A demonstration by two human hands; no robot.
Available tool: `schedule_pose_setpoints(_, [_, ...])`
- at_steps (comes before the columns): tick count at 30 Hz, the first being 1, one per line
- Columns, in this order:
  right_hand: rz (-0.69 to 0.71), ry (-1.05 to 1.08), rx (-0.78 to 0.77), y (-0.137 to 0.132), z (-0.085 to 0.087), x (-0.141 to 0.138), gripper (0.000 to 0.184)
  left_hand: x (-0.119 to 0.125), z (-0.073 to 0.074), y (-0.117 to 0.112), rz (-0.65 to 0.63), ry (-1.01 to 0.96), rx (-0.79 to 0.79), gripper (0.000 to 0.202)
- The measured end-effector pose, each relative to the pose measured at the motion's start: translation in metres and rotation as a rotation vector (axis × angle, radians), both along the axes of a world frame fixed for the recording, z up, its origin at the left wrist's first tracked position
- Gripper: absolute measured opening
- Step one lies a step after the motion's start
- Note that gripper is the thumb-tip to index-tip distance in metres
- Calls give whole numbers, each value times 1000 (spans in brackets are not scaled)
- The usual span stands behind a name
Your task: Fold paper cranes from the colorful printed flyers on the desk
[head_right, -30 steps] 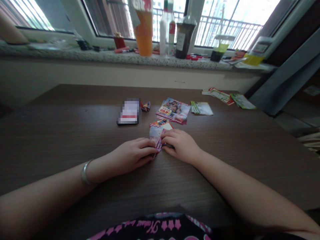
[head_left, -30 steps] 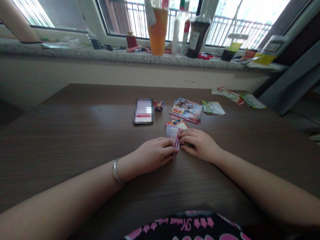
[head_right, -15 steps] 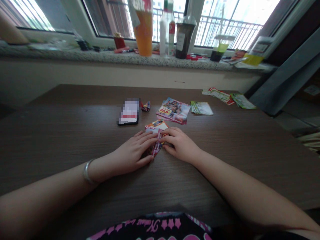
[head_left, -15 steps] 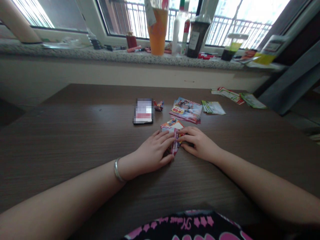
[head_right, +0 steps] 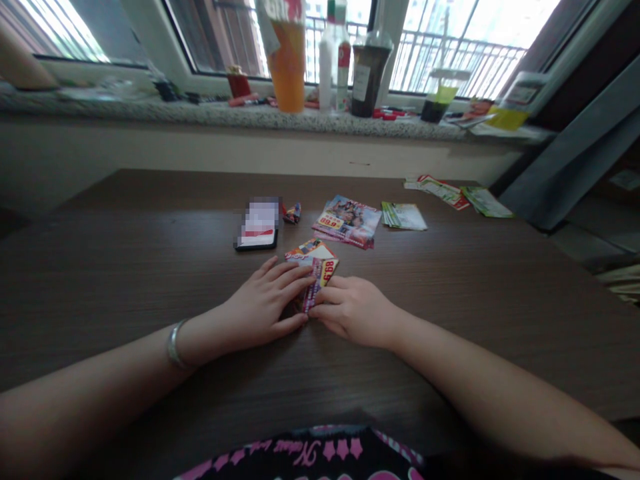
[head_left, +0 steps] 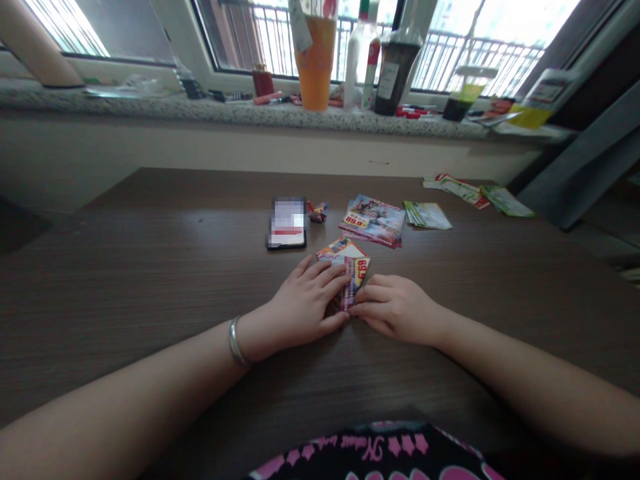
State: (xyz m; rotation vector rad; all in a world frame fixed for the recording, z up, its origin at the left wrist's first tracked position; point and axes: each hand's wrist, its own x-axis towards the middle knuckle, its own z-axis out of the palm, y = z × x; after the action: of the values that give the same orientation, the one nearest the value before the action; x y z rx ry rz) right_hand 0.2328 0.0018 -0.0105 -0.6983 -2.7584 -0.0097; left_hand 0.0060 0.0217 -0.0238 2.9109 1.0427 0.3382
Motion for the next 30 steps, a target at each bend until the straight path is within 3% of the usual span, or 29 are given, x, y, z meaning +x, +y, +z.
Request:
schedule_pose_setpoints(16, [-306, -149, 110, 2, -1, 2, 20, 2, 7, 1, -42, 9, -6, 59])
schedule_pose_setpoints(30, [-477, -208, 134, 5, -2, 3, 27, 0, 3, 1, -57, -19, -55, 60])
